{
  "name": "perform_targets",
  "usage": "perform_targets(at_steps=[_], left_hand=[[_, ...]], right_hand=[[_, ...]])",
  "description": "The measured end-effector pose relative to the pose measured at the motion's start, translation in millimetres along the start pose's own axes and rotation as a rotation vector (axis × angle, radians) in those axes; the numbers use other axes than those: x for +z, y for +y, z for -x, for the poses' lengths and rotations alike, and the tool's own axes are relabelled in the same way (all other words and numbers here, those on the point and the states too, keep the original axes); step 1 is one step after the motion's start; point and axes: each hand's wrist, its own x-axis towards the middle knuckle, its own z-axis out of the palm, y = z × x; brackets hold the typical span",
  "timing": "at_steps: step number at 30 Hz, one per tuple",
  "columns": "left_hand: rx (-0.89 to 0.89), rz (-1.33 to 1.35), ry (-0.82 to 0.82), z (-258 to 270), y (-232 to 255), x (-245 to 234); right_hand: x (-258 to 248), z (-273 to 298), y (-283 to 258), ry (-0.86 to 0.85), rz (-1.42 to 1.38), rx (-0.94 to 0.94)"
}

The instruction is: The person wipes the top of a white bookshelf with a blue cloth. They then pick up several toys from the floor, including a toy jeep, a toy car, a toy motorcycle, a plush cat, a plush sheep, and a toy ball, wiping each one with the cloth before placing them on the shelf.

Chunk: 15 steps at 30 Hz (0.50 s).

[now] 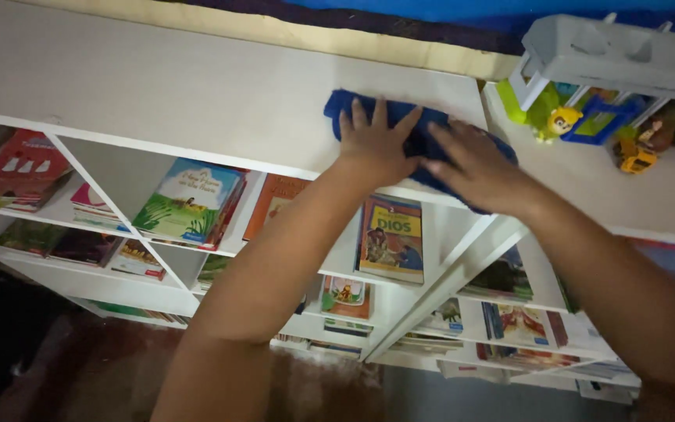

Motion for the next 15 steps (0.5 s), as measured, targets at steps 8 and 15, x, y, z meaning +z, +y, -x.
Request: perform_targets(at_steps=[8, 15], left_hand=[[-0.054, 0.006, -0.223, -44, -26, 4], [-0.093, 0.026, -0.155, -95, -46, 20]], right_hand=[[19, -52, 40, -0.311, 0.141, 0.304], [37, -97, 77, -0.264, 0.272, 0.294]])
